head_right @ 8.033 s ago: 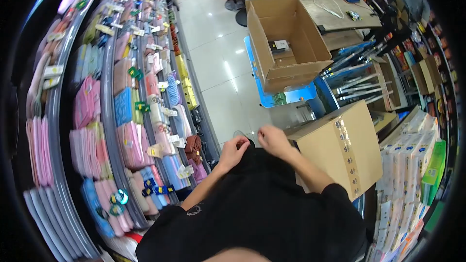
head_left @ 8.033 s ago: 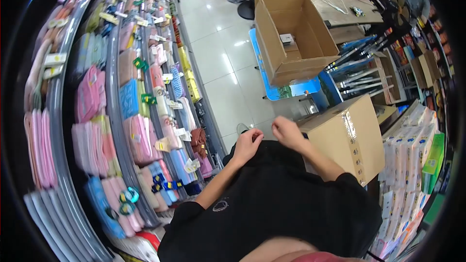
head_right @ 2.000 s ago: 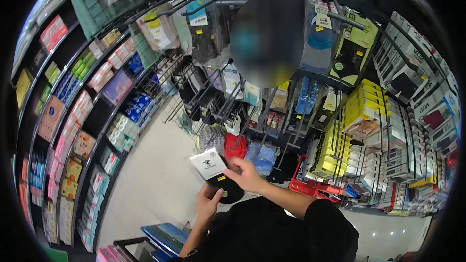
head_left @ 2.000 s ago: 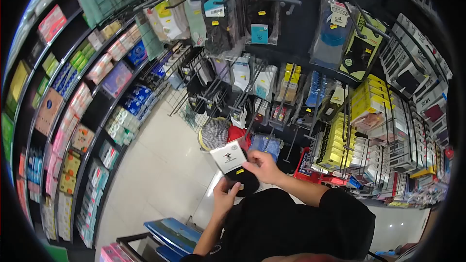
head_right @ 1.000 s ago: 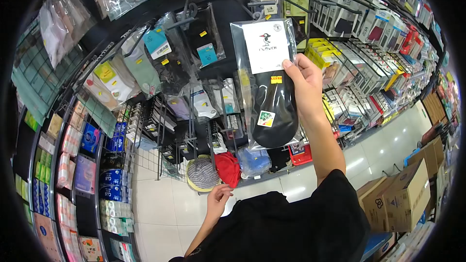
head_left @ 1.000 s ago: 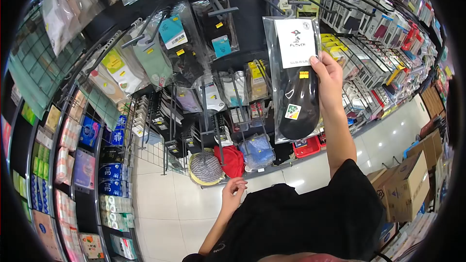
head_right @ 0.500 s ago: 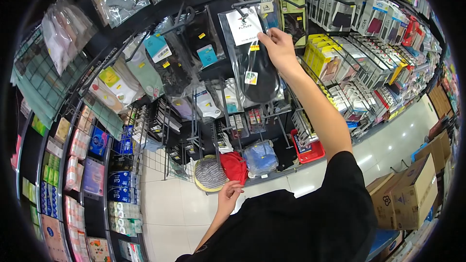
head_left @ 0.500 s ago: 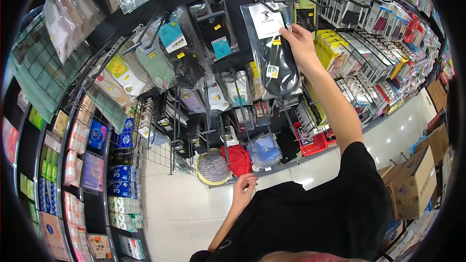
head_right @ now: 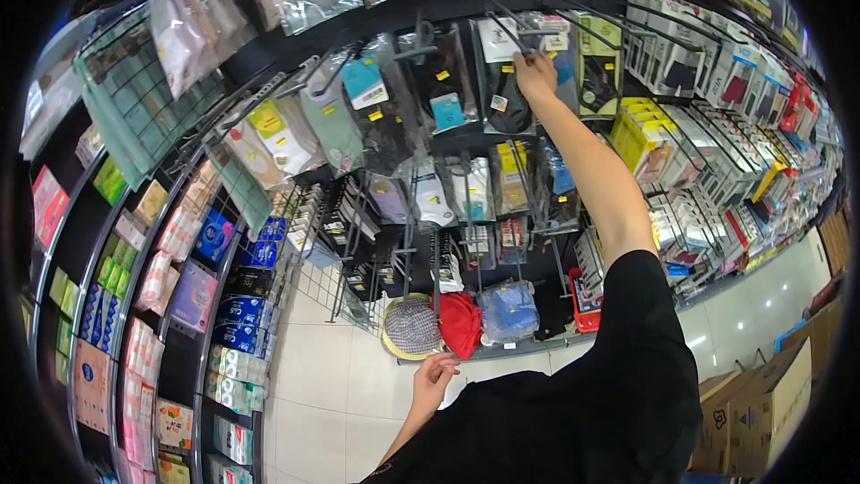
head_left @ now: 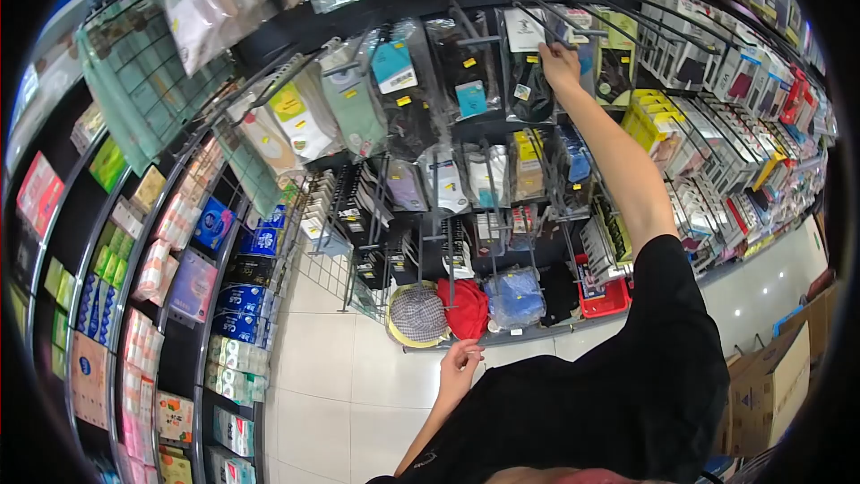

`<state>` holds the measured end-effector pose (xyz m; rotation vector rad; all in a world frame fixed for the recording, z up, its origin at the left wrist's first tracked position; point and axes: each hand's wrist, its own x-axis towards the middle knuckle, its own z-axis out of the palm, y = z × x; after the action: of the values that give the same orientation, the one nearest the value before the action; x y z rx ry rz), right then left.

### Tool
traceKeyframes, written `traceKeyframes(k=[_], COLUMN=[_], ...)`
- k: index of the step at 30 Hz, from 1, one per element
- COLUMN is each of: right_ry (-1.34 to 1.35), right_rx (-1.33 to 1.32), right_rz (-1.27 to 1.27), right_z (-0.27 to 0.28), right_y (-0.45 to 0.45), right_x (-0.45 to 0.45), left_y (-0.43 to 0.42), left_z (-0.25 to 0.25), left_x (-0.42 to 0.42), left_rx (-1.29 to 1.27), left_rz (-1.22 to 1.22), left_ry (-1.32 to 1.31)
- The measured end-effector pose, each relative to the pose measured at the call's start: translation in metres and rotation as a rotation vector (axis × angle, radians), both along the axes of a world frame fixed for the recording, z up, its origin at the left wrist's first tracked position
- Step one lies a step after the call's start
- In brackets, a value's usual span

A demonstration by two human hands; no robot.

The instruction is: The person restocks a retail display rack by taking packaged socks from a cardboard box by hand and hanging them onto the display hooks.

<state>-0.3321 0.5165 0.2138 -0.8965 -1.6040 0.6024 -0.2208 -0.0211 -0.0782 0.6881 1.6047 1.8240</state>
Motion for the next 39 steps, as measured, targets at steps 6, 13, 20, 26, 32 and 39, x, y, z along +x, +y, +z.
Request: traceKeyframes(k=[6, 13, 20, 26, 32, 39], right_ry=[0.124, 0.257, 0.138, 0.119, 0.390, 0.304], right_rx=[0.143, 0.169, 0.268, 0.959, 1.115, 1.115], right_rz=[0.104, 0.253, 0.361, 0.329, 0.286, 0.186], right_z=[-0.025, -0.044, -0.021, 0.025, 0.034, 0.024], right_y=[-0.012, -0.079, -0.214, -0.283, -0.303, -0.286], right_x=[0.005, 0.059, 0.186, 0.293, 0.425, 0.568], left_y=[-0.019, -0.020, 0.006, 0.044, 0.087, 0.150], left_z=[-0.009, -0.033, 0.007, 0.084, 0.209, 0.336], left_x=[-0.010, -0.037, -0.051, -0.046, 0.001, 0.101], left_rx=[0.020, 0.067, 0.016, 0.058, 0.489, 1.224], left_rz=[0.064, -0.101, -0.301, -0.239, -0.240, -0.235], left_ry=[-0.044, -0.069, 0.213, 0.489, 0.764, 0.893])
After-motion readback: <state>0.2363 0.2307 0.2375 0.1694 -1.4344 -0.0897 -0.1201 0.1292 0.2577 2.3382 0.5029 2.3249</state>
